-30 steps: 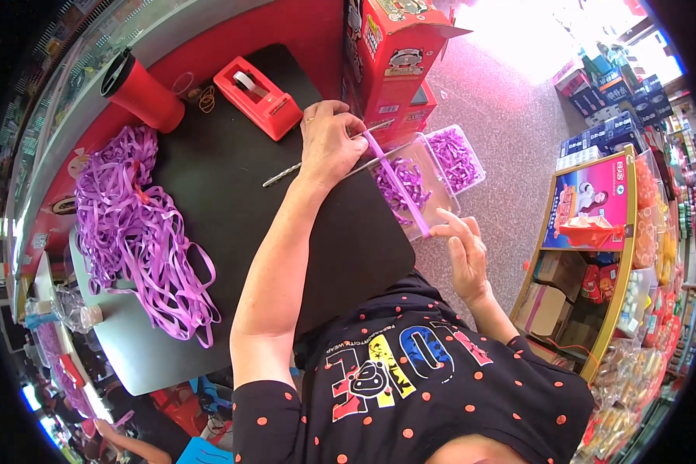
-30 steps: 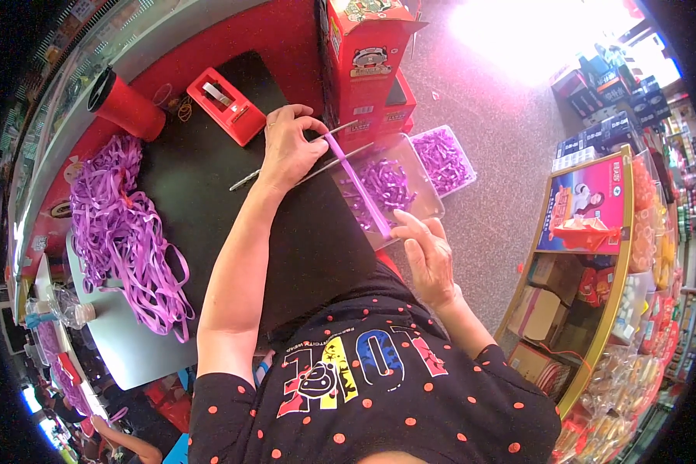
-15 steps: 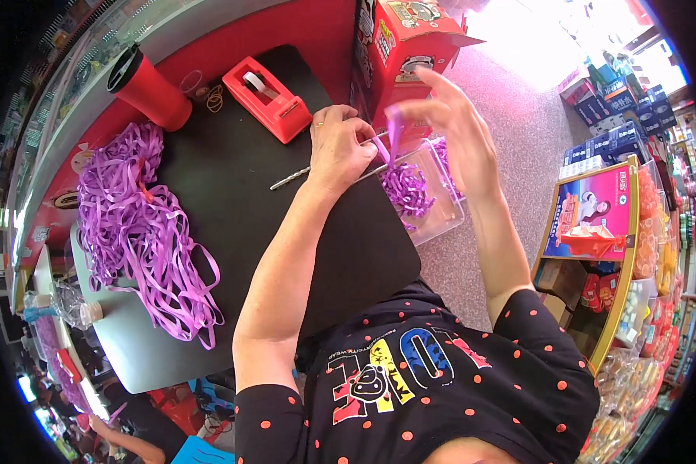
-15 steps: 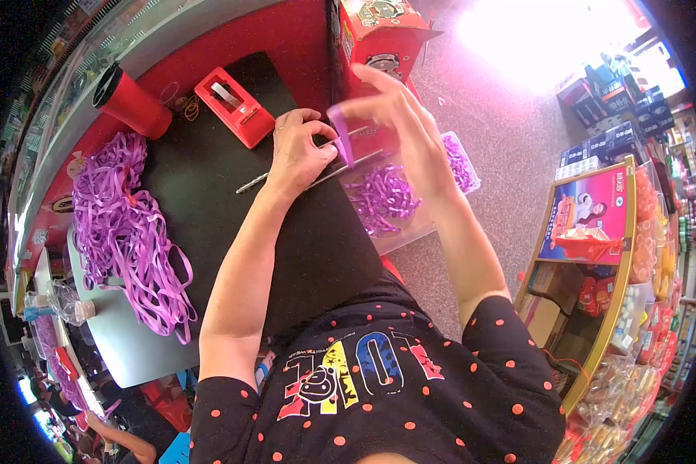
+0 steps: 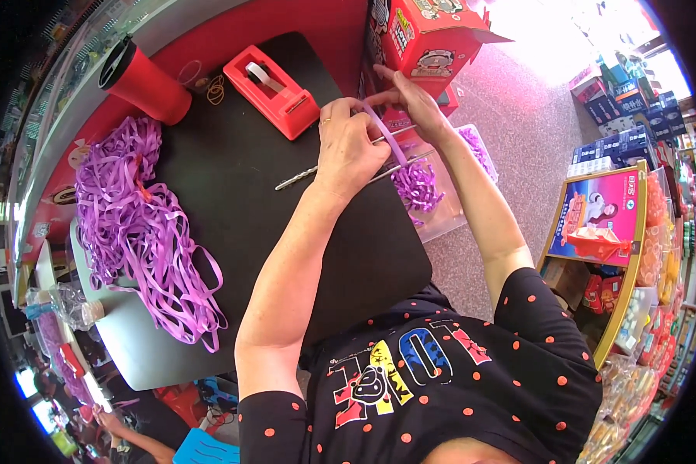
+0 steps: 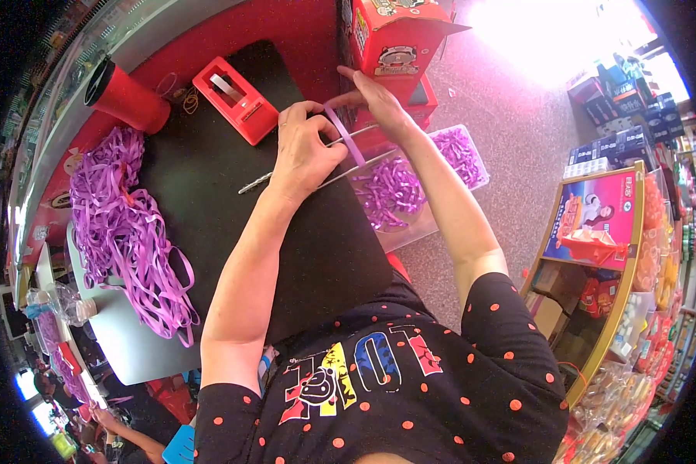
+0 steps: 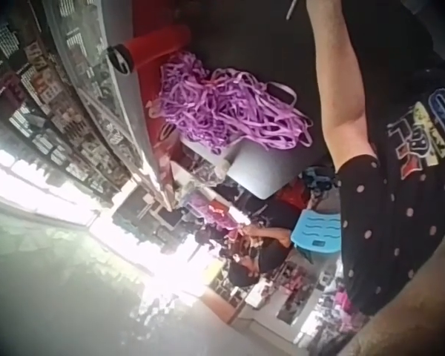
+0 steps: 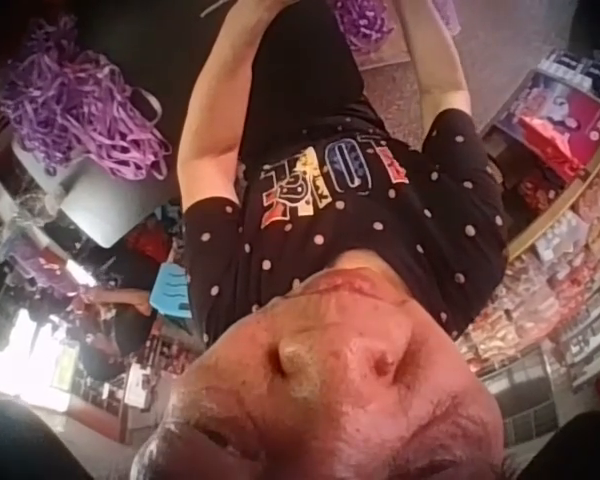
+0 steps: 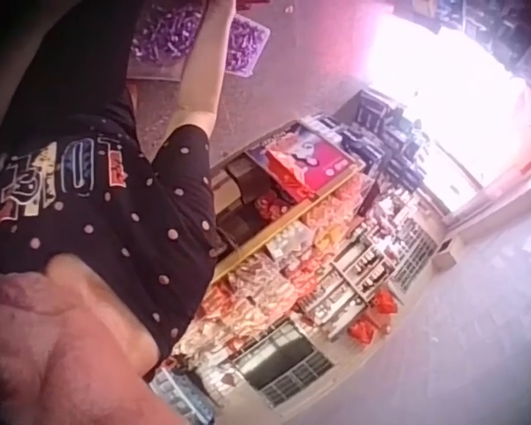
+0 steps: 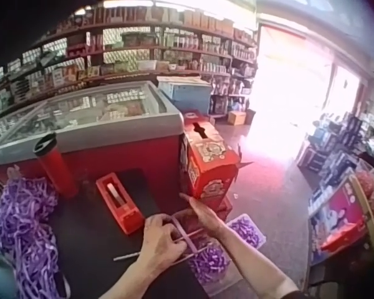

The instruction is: The recorder is seen tying and taping purple ribbons onto a metal wire frame to create decorative items.

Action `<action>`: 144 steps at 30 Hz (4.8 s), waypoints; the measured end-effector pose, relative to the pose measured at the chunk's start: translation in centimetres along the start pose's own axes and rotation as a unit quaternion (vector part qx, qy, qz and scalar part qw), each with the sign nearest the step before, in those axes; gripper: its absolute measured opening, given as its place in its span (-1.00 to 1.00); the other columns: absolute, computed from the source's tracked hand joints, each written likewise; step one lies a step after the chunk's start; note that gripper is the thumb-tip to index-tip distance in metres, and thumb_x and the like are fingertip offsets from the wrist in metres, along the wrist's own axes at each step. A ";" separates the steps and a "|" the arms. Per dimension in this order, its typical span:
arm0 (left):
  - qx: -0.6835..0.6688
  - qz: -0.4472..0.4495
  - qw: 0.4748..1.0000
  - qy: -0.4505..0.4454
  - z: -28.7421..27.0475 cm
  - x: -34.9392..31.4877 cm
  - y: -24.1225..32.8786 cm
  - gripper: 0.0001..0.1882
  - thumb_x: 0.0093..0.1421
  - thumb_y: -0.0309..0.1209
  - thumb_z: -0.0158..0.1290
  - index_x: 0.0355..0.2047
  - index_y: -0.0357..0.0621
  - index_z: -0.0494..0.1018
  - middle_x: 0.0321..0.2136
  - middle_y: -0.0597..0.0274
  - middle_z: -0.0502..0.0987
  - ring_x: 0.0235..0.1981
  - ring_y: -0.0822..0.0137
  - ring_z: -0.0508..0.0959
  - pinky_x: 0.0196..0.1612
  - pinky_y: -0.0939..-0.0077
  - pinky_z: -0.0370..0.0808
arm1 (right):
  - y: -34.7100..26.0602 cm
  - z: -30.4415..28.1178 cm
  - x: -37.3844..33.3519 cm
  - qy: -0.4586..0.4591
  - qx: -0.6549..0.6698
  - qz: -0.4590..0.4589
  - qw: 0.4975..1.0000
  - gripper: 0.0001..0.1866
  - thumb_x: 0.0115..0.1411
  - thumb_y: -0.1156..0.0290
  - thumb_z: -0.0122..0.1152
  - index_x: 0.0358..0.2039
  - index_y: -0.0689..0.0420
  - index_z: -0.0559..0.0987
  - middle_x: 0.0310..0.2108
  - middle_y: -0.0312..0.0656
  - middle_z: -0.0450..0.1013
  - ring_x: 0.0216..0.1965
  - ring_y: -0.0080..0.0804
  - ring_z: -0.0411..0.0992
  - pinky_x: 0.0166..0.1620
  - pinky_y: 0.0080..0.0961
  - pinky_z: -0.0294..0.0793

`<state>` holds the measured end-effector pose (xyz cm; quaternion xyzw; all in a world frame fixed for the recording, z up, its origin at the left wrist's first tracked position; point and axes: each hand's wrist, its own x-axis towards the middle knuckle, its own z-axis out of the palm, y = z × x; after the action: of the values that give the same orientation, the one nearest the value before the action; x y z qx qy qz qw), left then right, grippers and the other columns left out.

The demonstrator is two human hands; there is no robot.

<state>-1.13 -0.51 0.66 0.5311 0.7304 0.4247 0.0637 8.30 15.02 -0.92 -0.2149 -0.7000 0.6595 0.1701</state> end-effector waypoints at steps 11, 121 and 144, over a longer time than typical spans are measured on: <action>0.005 0.011 1.000 -0.001 -0.5 -0.1 0.1 -0.85 -0.24 -0.45 0.23 -0.60 -0.23 0.54 -0.14 0.01 0.41 0.01 0.00 0.30 0.09 0.21 0.26 | 3.8 2.9 -12.4 0.105 -0.003 -0.013 0.994 -0.55 0.39 0.14 -0.26 0.08 0.19 0.36 -0.17 -0.26 0.48 -0.23 -0.62 0.35 -0.13 -0.66 0.30; -0.795 -0.402 0.452 0.045 6.3 -8.6 9.9 -0.41 0.29 0.07 -0.19 0.20 0.05 0.05 0.18 0.30 0.09 0.26 0.25 -0.03 0.25 0.18 -0.10 | -8.6 5.5 -3.5 -0.027 -0.057 0.086 0.994 -0.77 0.17 0.35 0.18 -0.36 0.29 0.60 -0.46 -0.26 0.52 -0.43 -0.63 0.43 -0.28 -0.70 0.38; -0.768 -0.362 0.528 0.003 5.9 -9.0 9.6 -0.05 0.18 -0.42 0.10 0.34 0.34 -0.34 -0.20 0.41 0.33 -0.24 0.49 0.30 -0.14 0.40 0.20 | -7.6 -1.5 -14.7 -0.054 -0.332 0.068 0.939 -0.79 0.12 0.39 0.20 -0.32 0.28 0.62 -0.46 -0.20 0.56 -0.41 -0.60 0.46 -0.28 -0.59 0.45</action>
<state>12.89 -4.01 0.30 -0.0341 0.2518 0.7636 0.5935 20.96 8.31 7.46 -0.2703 -0.8708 0.4106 0.0057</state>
